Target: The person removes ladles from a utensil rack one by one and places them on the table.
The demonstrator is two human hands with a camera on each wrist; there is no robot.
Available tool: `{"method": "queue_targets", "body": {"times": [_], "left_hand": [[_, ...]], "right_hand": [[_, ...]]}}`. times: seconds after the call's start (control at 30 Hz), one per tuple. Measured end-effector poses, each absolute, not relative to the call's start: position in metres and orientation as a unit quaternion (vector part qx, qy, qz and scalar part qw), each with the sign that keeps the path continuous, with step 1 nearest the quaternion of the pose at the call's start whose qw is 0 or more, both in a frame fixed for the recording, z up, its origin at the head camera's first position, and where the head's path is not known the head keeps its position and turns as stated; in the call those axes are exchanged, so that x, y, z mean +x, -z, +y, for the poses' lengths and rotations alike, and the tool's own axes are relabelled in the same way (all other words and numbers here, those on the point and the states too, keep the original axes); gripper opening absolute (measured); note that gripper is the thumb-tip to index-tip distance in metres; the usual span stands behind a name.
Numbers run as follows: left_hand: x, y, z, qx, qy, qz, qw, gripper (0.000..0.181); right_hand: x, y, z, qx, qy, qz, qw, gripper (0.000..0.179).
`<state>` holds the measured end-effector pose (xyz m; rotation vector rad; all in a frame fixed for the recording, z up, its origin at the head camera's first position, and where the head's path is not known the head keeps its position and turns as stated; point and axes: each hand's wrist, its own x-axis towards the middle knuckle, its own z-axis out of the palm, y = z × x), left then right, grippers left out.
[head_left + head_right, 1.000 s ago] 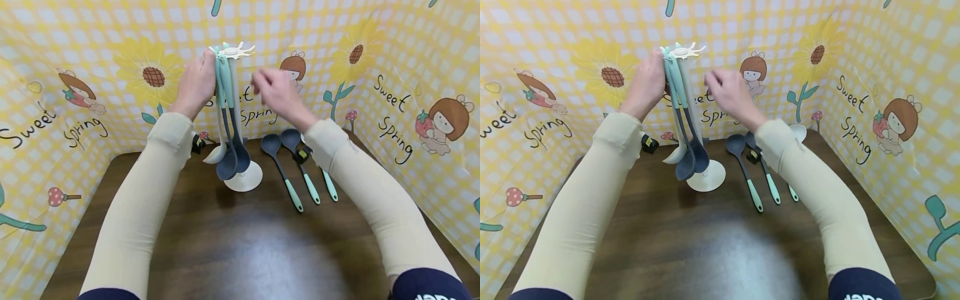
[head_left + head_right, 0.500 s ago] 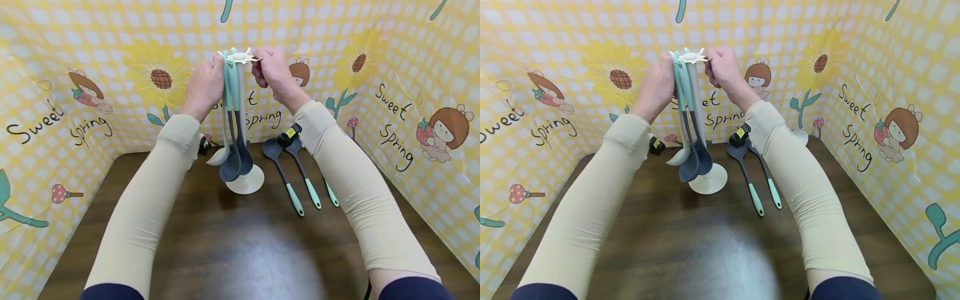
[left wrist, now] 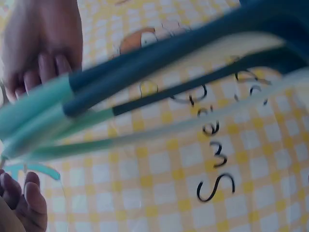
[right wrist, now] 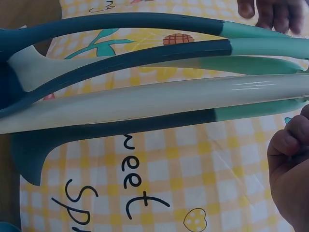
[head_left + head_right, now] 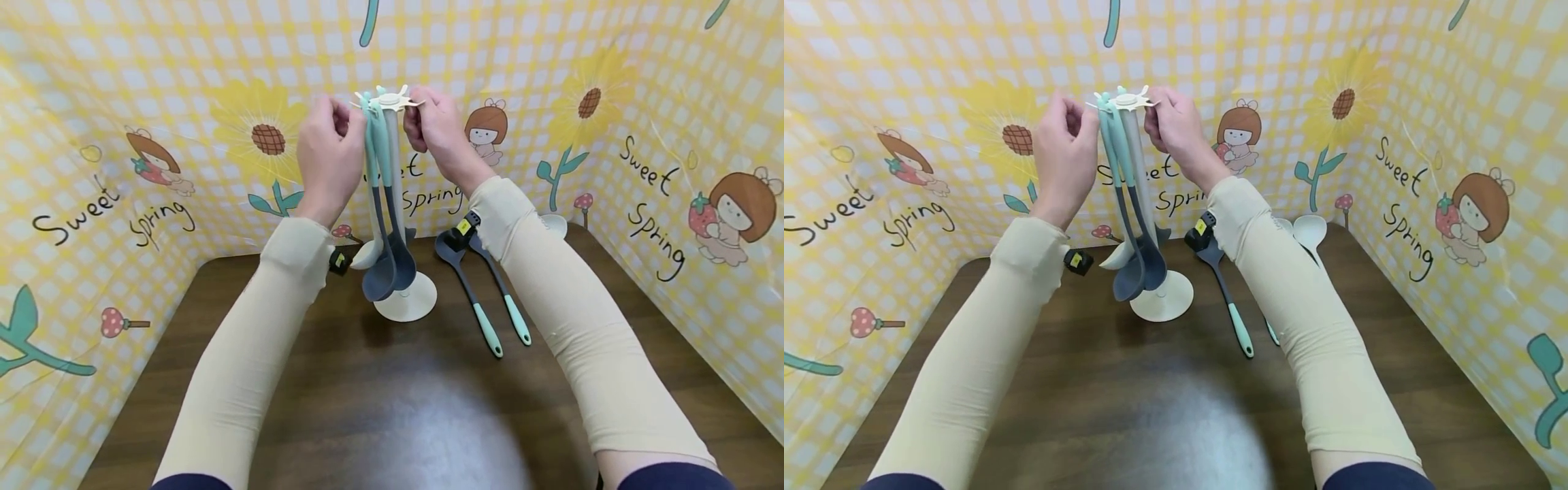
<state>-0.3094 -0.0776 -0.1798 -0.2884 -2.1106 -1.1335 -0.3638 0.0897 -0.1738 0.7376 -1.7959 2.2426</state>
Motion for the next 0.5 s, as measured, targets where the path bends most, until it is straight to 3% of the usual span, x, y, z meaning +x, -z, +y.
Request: {"method": "queue_targets", "body": {"times": [0.1, 0.27, 0.5], "left_hand": [[-0.298, 0.198, -0.074, -0.156, 0.398, -0.814, 0.392, 0.009], [-0.285, 0.233, -0.067, -0.207, 0.289, -0.843, 0.403, 0.012], [-0.287, 0.262, -0.072, -0.177, 0.318, -0.848, 0.385, 0.019]], "right_hand": [[-0.368, 0.175, 0.087, 0.247, -0.753, -0.602, 0.098, 0.037], [-0.371, 0.178, 0.086, 0.247, -0.748, -0.605, 0.119, 0.040], [-0.368, 0.180, 0.088, 0.258, -0.744, -0.603, 0.131, 0.040]]}}
